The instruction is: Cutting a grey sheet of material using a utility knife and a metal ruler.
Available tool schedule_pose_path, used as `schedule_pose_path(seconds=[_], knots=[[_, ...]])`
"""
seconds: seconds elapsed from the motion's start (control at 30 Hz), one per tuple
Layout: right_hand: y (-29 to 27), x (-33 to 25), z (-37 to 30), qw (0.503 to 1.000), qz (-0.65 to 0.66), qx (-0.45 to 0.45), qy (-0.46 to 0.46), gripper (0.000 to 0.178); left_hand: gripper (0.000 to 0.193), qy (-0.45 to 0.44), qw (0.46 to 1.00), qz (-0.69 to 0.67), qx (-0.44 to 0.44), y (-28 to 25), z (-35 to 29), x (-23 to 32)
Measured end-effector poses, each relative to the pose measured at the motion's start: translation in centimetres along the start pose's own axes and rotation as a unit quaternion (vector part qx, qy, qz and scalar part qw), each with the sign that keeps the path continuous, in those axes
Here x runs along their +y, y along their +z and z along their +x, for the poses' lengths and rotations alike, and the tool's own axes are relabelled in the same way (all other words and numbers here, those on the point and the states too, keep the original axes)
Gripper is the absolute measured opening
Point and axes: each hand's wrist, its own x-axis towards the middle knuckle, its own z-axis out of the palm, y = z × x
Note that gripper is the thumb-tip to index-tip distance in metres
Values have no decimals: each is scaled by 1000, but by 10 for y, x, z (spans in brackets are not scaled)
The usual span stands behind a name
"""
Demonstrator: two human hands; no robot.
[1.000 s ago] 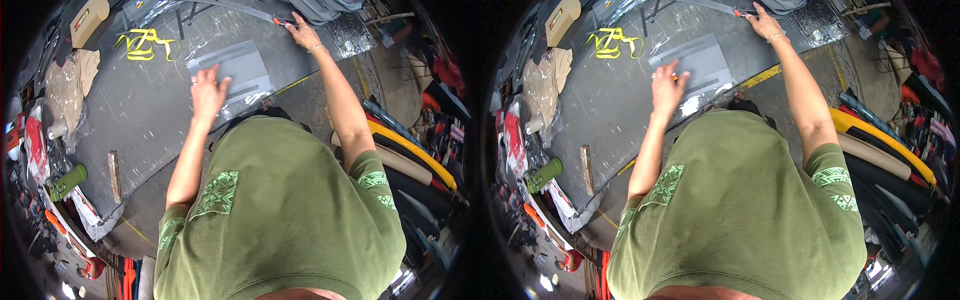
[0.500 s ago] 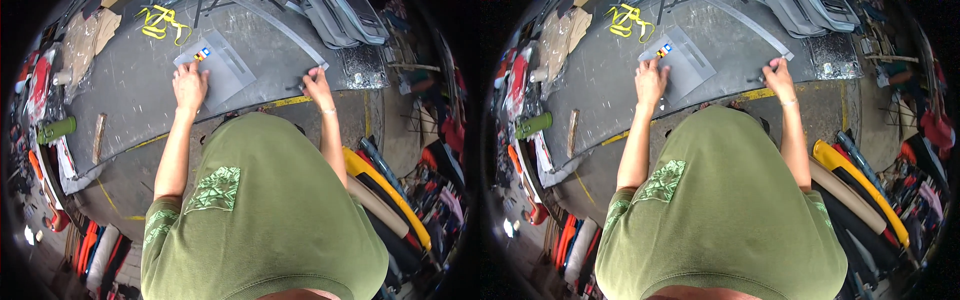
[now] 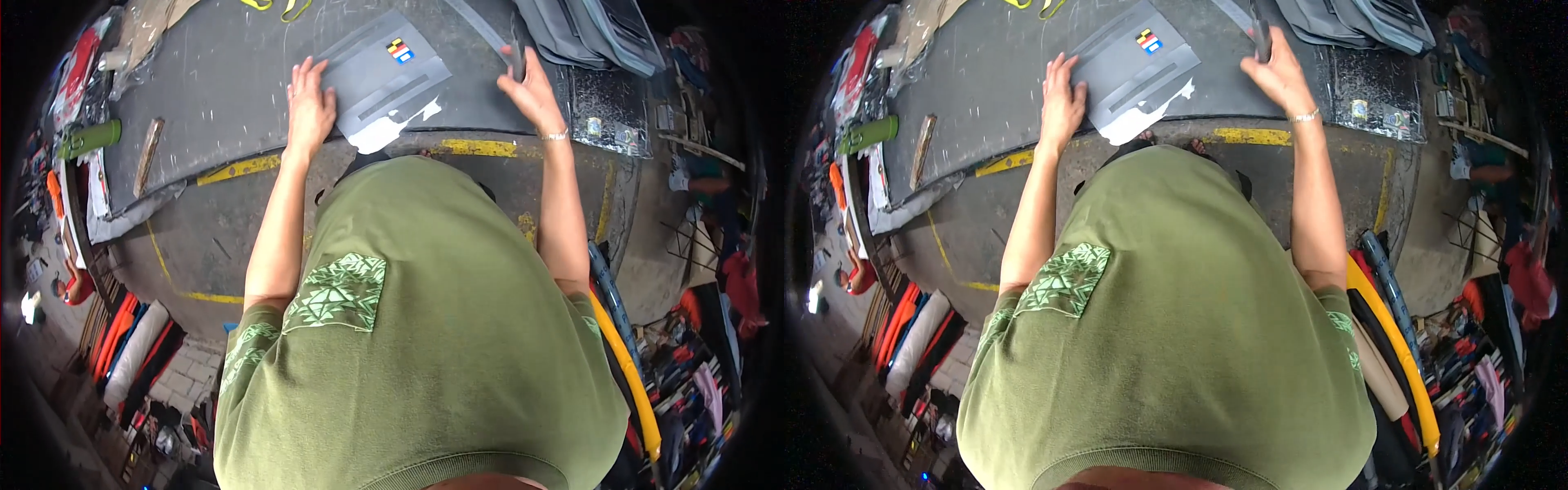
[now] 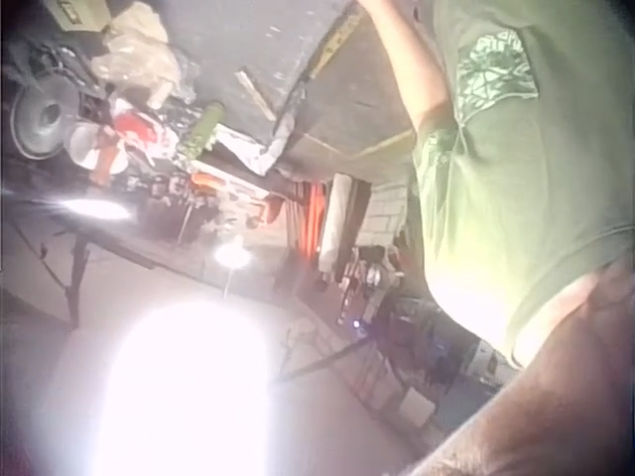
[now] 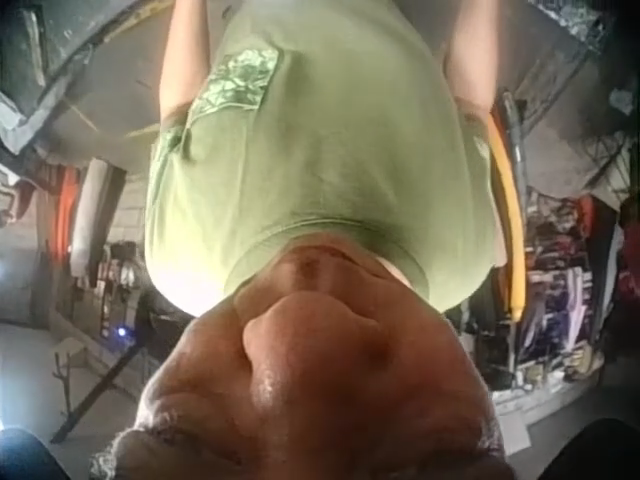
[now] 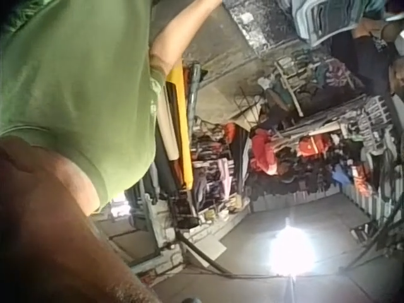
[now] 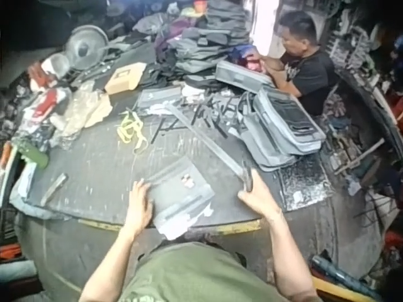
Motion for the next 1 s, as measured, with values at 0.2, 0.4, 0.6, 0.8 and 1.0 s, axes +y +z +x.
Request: schedule_pose_path(seconds=[0.2,0.4,0.6,0.8,1.0], knots=[[11,23,61,957,-257,78,-109,35,47,-69,995,-53,37,-19,-57,-22],[24,6,74,941,-335,42,-16,51,51,-58,998,-2,10,-20,-68,-8],[11,-5,71,941,-337,-14,17,57,66,-31,996,79,-30,-11,-66,-3],[-4,2,31,950,-301,49,-62,39,67,-30,991,112,-59,-4,-59,4],[-36,15,-34,976,-161,112,98,49,68,15,990,122,-73,11,-27,16]])
